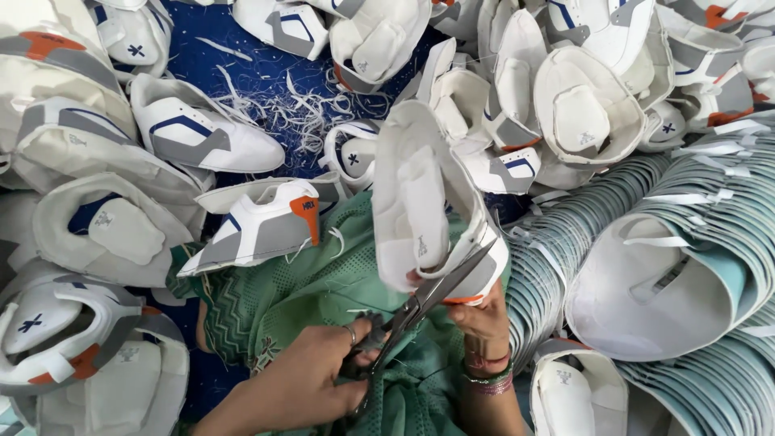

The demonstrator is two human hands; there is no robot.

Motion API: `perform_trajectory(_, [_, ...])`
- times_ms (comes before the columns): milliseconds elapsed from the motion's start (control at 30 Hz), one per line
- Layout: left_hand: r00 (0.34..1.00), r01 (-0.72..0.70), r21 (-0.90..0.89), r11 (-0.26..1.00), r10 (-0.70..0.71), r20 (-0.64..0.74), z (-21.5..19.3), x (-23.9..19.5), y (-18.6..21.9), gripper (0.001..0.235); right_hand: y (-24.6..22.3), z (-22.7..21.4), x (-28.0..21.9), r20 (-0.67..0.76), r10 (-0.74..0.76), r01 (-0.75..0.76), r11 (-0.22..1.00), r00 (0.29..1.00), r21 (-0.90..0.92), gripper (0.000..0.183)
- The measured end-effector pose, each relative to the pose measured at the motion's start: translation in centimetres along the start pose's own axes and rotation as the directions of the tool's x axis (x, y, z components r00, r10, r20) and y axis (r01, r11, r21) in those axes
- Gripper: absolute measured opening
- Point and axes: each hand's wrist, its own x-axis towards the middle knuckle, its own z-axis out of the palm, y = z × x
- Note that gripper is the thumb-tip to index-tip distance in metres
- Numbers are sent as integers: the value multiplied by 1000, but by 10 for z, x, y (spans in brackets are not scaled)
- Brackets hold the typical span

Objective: The person trims excess material and threads from shoe uppers using scissors.

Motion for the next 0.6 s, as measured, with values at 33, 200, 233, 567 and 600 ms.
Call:
perform_trajectory(33, [1000, 0, -2, 1000, 0, 0, 2, 0, -7, 34, -3, 4, 6, 0, 1, -1, 1000, 1000, -1, 81])
perform_trajectory(200, [990, -138, 132, 982, 141, -12, 5, -2, -31, 38, 23, -47, -15, -102, 25, 19, 913, 995, 407, 84])
perform_trajectory(233, [990, -138, 134, 981, 140, -7, 5, -1, -31, 38, 25, -49, -18, -105, 22, 23, 913, 994, 407, 84])
perform_trajectory(567, [963, -221, 87, 971, 232, -139, 2, -1, -13, 46, 39, -38, -25, -224, -29, 86, 964, 974, 252, 73])
perform_trajectory(600, [996, -51, 83, 995, 57, -65, 1, -1, -7, 47, 39, -36, -26, -234, -16, 77, 964, 972, 255, 74])
